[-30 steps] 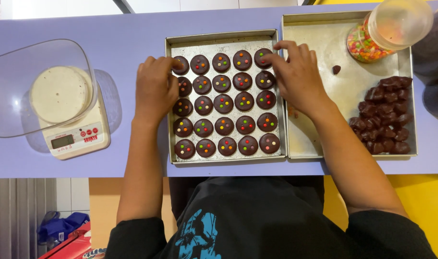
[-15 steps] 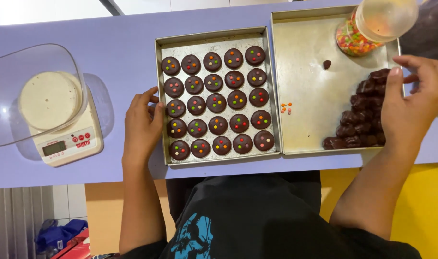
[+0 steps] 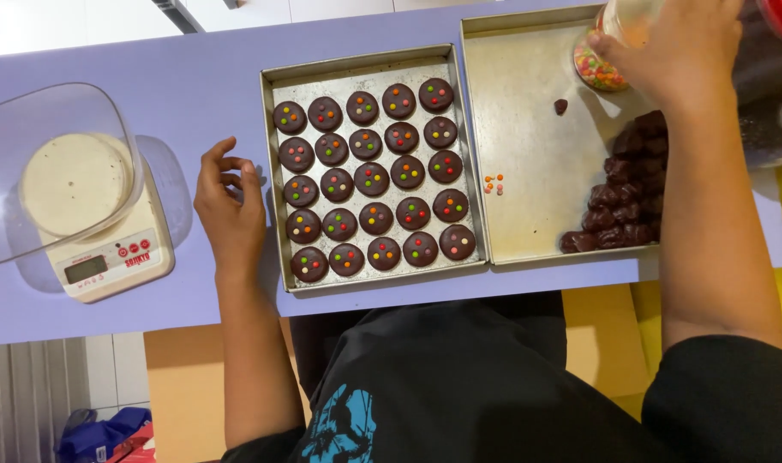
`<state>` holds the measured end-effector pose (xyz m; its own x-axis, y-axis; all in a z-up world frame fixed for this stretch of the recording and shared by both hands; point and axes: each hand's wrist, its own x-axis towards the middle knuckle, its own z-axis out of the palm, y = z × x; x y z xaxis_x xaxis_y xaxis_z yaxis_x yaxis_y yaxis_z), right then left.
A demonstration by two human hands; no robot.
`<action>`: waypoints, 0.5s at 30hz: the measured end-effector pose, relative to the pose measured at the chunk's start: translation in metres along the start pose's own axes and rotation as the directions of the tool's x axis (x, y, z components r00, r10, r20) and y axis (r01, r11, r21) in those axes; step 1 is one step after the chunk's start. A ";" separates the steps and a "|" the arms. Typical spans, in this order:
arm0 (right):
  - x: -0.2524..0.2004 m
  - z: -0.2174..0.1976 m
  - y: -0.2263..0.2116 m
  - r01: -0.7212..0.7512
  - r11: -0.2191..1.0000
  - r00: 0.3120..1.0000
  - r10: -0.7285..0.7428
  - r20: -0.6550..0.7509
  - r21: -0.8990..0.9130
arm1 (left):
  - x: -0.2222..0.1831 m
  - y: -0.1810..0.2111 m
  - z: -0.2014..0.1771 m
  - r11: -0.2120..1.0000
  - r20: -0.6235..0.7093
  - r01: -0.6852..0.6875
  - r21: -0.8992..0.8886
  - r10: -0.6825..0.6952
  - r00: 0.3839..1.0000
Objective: Rolling chocolate dough into balls and decorating them with colorful candies on a baking tray.
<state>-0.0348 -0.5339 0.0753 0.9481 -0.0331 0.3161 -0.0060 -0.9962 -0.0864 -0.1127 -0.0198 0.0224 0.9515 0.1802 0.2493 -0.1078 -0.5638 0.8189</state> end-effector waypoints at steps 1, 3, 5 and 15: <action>0.008 0.004 -0.001 -0.054 0.996 0.995 0.059 0.078 -0.074 | 0.000 -0.006 0.002 0.999 -0.046 -0.040 -0.008 0.039 0.998; 0.017 0.010 0.005 -0.132 0.990 0.980 0.136 0.144 -0.038 | 0.000 -0.016 0.003 0.999 -0.058 -0.053 -0.008 0.052 0.997; 0.023 0.019 0.011 -0.207 0.978 0.955 0.202 0.216 -0.002 | 0.000 -0.022 0.002 0.998 -0.072 -0.060 -0.003 0.059 0.996; -0.023 -0.032 0.004 -0.099 0.992 0.994 0.095 0.056 0.073 | 0.000 -0.022 0.001 0.992 -0.093 -0.129 0.012 0.130 0.987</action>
<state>-0.0664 -0.5396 0.0979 0.9595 -0.1231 0.2535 -0.0767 -0.9796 -0.1855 -0.1101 -0.0081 0.0038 0.8987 0.1796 0.4001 -0.2260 -0.5922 0.7735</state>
